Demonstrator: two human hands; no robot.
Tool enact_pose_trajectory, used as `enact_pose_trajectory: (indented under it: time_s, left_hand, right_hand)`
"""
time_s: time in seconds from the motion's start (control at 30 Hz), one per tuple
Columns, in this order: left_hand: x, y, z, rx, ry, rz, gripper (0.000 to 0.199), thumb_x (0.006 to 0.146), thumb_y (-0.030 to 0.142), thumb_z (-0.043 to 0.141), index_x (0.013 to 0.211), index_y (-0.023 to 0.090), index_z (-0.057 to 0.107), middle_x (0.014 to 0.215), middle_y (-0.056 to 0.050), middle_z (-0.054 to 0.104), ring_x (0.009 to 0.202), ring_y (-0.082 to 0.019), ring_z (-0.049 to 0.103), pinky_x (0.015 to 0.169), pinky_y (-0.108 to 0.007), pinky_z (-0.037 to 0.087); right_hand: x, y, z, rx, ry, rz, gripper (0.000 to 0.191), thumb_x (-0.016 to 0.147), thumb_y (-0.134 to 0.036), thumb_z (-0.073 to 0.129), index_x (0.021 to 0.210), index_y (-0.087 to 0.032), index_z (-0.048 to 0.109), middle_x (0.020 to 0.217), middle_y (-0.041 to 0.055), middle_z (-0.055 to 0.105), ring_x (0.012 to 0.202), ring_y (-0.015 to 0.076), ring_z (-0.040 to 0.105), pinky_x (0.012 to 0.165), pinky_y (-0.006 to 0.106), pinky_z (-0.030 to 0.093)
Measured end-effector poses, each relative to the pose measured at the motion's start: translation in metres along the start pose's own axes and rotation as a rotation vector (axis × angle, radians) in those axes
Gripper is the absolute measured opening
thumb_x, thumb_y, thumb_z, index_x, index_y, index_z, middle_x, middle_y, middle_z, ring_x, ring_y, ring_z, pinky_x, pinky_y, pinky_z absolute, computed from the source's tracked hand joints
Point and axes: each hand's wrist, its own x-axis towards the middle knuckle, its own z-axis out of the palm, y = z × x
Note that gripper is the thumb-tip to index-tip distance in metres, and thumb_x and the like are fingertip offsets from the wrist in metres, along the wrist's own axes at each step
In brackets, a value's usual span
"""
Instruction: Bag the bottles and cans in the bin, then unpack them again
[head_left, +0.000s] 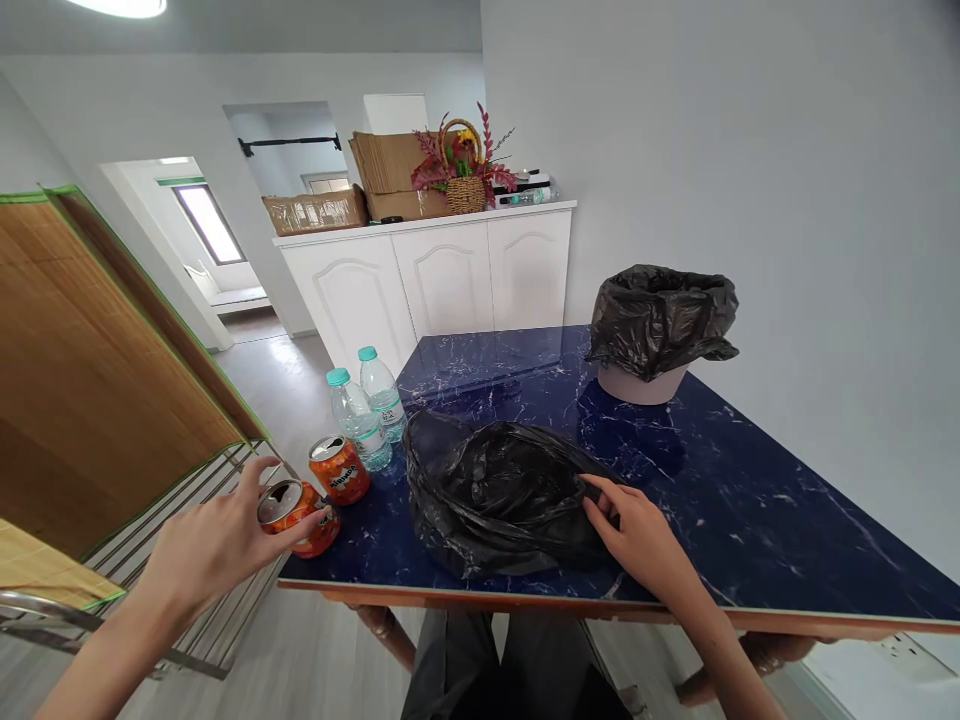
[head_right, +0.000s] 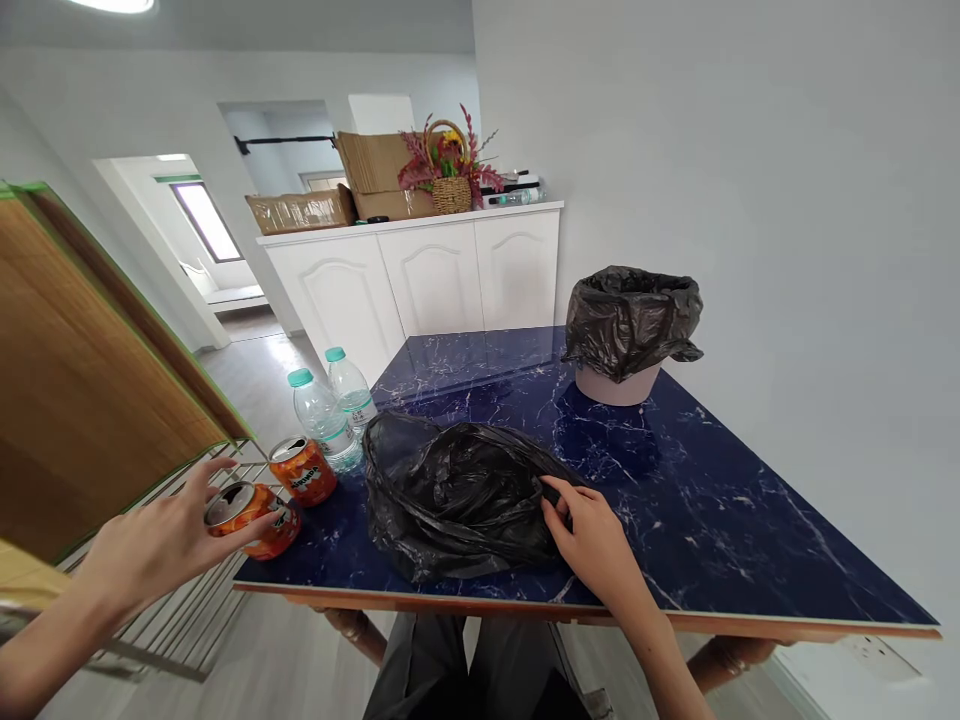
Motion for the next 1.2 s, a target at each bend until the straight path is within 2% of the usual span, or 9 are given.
enact_pose_trajectory:
  time_s: [0.33,0.4,0.5,0.63,0.73,0.83,0.93,1.1,1.2]
  left_hand:
    - [0.008,0.008,0.004,-0.027,-0.012,0.016,0.099,0.093,0.088,0.039,0.154,0.01,0.035,0.089,-0.014,0.081,0.092,-0.048,0.079,0.069,-0.041,0.053]
    - [0.005,0.004,0.006,-0.073,0.101,0.038,0.102,0.09,0.087,0.05,0.156,0.01,0.036,0.112,-0.02,0.079,0.105,-0.048,0.076,0.08,-0.048,0.058]
    - [-0.005,0.002,0.002,-0.138,0.467,0.075,0.093,0.089,0.083,0.058,0.15,0.014,0.046,0.141,-0.024,0.065,0.126,-0.046,0.067,0.101,-0.055,0.055]
    - [-0.013,0.032,-0.009,-0.308,0.736,0.279,0.05,0.102,0.062,0.056,0.133,0.022,0.058,0.125,-0.014,0.068,0.114,-0.034,0.07,0.1,-0.047,0.058]
    - [0.0,0.079,-0.011,-0.434,0.659,0.473,0.037,0.108,0.048,0.051,0.134,0.023,0.057,0.13,-0.013,0.067,0.118,-0.031,0.07,0.1,-0.043,0.058]
    - [0.031,0.127,-0.005,-0.462,0.474,0.481,0.049,0.109,0.042,0.046,0.152,0.017,0.044,0.149,-0.02,0.06,0.139,-0.036,0.06,0.113,-0.05,0.051]
    - [0.063,0.16,0.003,-0.326,0.203,0.377,0.063,0.108,0.035,0.047,0.162,0.006,0.03,0.152,-0.03,0.057,0.144,-0.043,0.056,0.114,-0.056,0.048]
    - [0.092,0.169,0.009,-0.296,0.042,0.32,0.058,0.094,0.016,0.061,0.15,0.009,0.048,0.12,-0.025,0.075,0.11,-0.043,0.077,0.094,-0.054,0.058]
    - [0.09,0.159,-0.004,-0.348,0.08,0.328,0.05,0.099,0.015,0.051,0.149,0.016,0.05,0.124,-0.019,0.076,0.107,-0.036,0.077,0.086,-0.045,0.06]
  right_hand:
    - [-0.001,-0.001,-0.003,0.025,-0.048,0.048,0.045,0.109,-0.049,0.045,0.138,-0.024,0.067,0.081,0.0059,0.069,0.103,0.0333,0.07,0.089,0.045,0.057]
    - [-0.001,-0.001,-0.003,0.032,-0.05,0.045,0.045,0.108,-0.05,0.045,0.137,-0.023,0.067,0.081,0.006,0.069,0.102,0.0336,0.07,0.09,0.046,0.056]
    - [0.0,-0.002,-0.004,0.044,-0.042,0.034,0.044,0.108,-0.05,0.045,0.135,-0.024,0.068,0.079,0.0056,0.068,0.099,0.0337,0.07,0.09,0.046,0.055]
    - [0.0,-0.007,-0.008,0.081,-0.004,0.013,0.042,0.109,-0.049,0.045,0.137,-0.026,0.066,0.085,0.0056,0.069,0.094,0.0309,0.069,0.089,0.044,0.055]
    - [0.002,-0.008,-0.012,0.049,0.173,-0.026,0.042,0.109,-0.049,0.046,0.139,-0.025,0.063,0.114,0.0126,0.069,0.112,0.0319,0.066,0.1,0.047,0.052]
    - [0.005,0.0,-0.011,-0.068,0.39,0.064,0.051,0.106,-0.053,0.047,0.143,-0.02,0.06,0.137,0.0206,0.059,0.131,0.0396,0.055,0.106,0.056,0.048]
    - [0.009,0.014,-0.006,-0.105,0.345,0.168,0.057,0.102,-0.056,0.049,0.145,-0.019,0.056,0.13,0.0201,0.065,0.126,0.0428,0.059,0.106,0.062,0.047]
    - [0.021,0.024,-0.013,0.073,0.121,0.257,0.067,0.095,-0.054,0.056,0.151,-0.019,0.047,0.107,0.0118,0.074,0.106,0.0367,0.071,0.095,0.055,0.056]
    - [0.036,0.015,-0.036,0.202,0.155,0.23,0.068,0.091,-0.055,0.063,0.147,-0.018,0.05,0.104,0.0099,0.075,0.095,0.031,0.073,0.089,0.048,0.059]
